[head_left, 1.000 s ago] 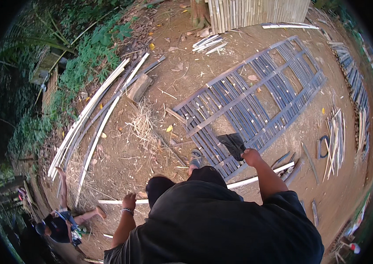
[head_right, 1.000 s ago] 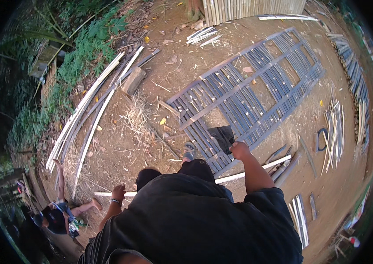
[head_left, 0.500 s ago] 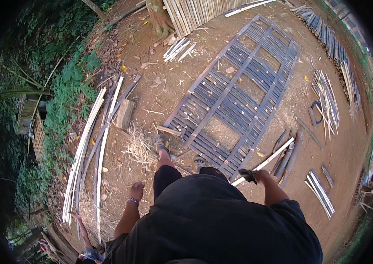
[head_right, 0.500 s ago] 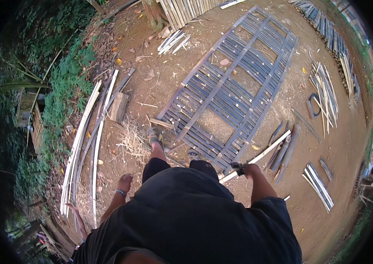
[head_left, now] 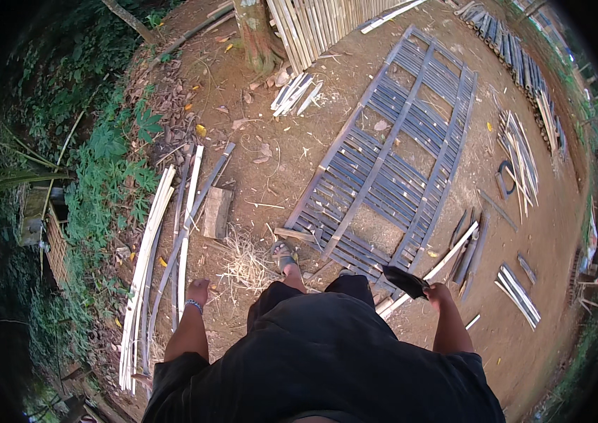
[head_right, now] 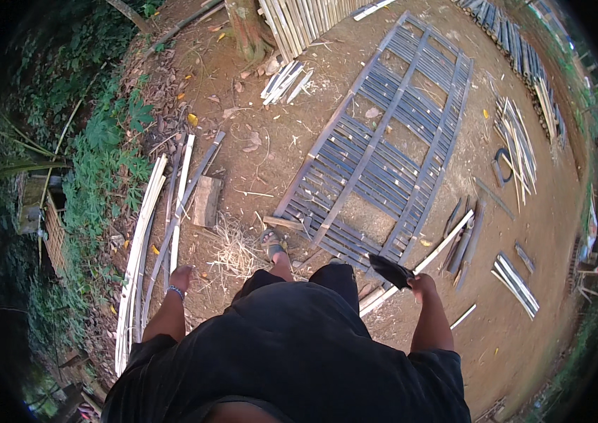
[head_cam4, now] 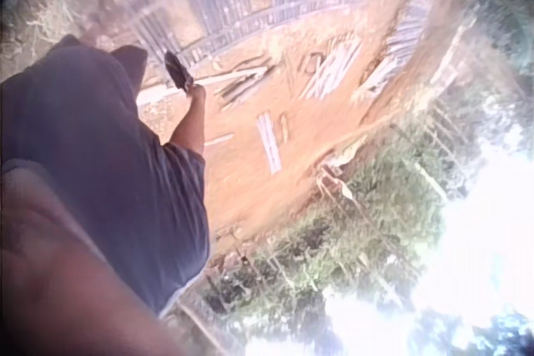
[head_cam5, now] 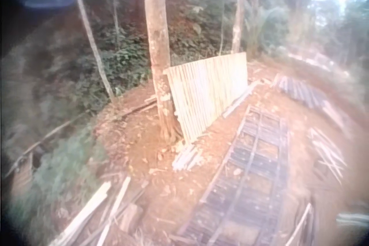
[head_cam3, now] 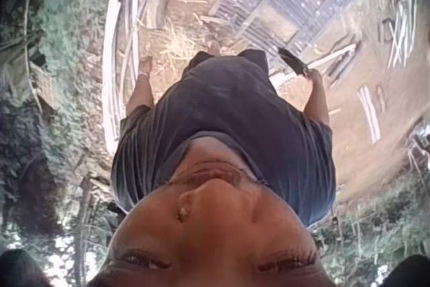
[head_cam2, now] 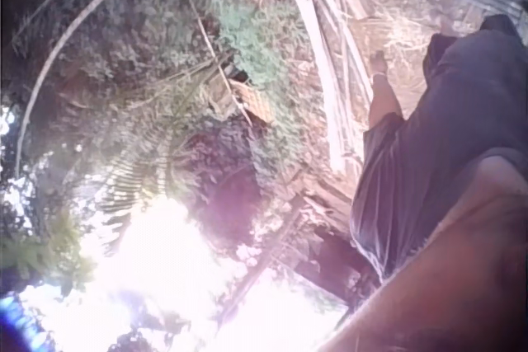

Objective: The person assembles a bamboo panel by aligning bamboo slats onto crossbeams and hammering them into place using a small mallet.

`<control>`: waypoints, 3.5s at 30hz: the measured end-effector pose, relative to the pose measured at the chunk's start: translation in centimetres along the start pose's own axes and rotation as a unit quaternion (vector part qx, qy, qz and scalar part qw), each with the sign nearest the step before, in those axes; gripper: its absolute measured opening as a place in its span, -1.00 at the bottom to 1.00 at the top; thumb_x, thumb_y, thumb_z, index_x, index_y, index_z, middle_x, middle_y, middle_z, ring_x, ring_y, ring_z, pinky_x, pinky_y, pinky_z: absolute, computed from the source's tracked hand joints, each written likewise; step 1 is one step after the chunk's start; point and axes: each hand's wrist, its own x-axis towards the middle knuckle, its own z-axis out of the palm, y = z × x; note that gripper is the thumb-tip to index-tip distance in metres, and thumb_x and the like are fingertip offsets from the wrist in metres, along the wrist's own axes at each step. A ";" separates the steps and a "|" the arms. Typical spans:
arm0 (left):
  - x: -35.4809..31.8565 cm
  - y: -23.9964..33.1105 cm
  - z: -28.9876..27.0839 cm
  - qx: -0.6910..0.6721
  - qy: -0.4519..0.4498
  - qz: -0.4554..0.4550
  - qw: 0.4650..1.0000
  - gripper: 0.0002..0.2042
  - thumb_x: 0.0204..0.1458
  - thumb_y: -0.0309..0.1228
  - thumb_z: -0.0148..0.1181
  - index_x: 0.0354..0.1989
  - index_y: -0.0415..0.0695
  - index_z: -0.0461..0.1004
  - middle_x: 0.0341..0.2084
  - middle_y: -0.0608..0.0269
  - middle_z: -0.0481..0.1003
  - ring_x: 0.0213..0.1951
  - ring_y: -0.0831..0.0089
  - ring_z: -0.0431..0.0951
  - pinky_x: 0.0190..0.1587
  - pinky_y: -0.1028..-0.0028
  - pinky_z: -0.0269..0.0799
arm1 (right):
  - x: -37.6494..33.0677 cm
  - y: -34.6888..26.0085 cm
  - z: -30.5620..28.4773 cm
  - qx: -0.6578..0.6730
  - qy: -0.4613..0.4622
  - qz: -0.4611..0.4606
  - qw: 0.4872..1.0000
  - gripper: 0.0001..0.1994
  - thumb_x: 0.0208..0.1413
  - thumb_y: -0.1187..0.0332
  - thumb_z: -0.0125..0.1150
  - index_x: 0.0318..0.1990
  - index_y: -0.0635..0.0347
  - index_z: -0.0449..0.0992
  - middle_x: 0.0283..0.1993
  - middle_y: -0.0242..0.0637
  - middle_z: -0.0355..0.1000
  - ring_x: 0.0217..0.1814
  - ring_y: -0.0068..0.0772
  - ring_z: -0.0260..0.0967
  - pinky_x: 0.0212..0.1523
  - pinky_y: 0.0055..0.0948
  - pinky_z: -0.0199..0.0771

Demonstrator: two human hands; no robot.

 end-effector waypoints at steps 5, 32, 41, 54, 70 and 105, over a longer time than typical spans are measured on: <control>5.9 0.6 -2.5 -0.027 0.030 0.051 0.998 -0.60 0.21 -0.11 0.19 -0.05 -0.24 0.61 -0.31 0.16 0.63 -0.30 0.40 0.61 -0.22 0.36 0.51 | -6.5 -12.4 1.1 0.121 -0.020 -0.056 0.991 -0.59 0.13 0.08 0.36 -0.19 0.35 0.59 -0.27 0.08 0.58 -0.22 0.01 0.54 -0.15 -0.12 0.47; -3.5 9.7 9.1 0.046 -0.119 0.087 0.988 -0.54 0.23 -0.08 0.23 0.07 -0.24 0.57 -0.29 0.27 0.62 -0.29 0.50 0.57 -0.19 0.46 0.49 | -4.1 -7.8 5.4 0.224 -0.030 -0.083 0.970 -0.67 0.13 0.21 0.41 -0.13 0.33 0.59 -0.22 -0.12 0.61 -0.17 -0.26 0.53 -0.04 -0.30 0.47; -2.7 6.2 11.9 0.151 -0.198 0.093 0.964 -0.57 0.24 -0.13 0.24 0.02 -0.29 0.57 -0.18 0.14 0.65 -0.13 0.35 0.62 -0.01 0.36 0.48 | 2.9 -4.6 6.3 0.282 0.002 0.018 0.959 -0.55 0.16 0.19 0.36 0.00 0.46 0.54 -0.09 0.00 0.62 -0.09 -0.09 0.57 -0.03 -0.26 0.50; 26.7 12.9 20.5 0.250 -0.131 0.158 0.946 -0.60 0.21 -0.16 0.24 0.06 -0.22 0.58 -0.16 0.04 0.67 -0.08 0.26 0.65 0.02 0.34 0.50 | 21.3 -10.7 13.3 0.373 0.041 0.036 0.926 -0.65 0.22 0.22 0.34 0.02 0.32 0.60 -0.14 -0.28 0.59 -0.17 -0.44 0.46 -0.08 -0.42 0.44; 38.6 8.2 47.4 0.374 -0.307 0.605 0.632 -0.54 -0.10 -0.30 0.48 0.01 -0.08 0.55 -0.14 0.13 0.51 -0.07 0.09 0.52 -0.01 0.17 0.46 | 43.2 3.1 30.1 0.458 0.335 0.094 0.818 -0.67 0.20 0.42 0.23 0.12 0.24 0.54 -0.16 -0.27 0.49 -0.19 -0.52 0.41 -0.18 -0.49 0.45; 35.4 14.4 52.7 0.181 -0.438 0.624 0.621 -0.76 0.30 -0.27 0.03 -0.29 -0.15 0.53 -0.38 -0.02 0.55 -0.32 -0.03 0.55 -0.13 0.07 0.45 | 29.7 -30.2 49.7 0.579 -0.096 -0.183 0.789 -0.58 0.36 0.27 0.17 0.28 0.23 0.36 0.11 -0.17 0.47 0.16 -0.33 0.42 0.21 -0.31 0.40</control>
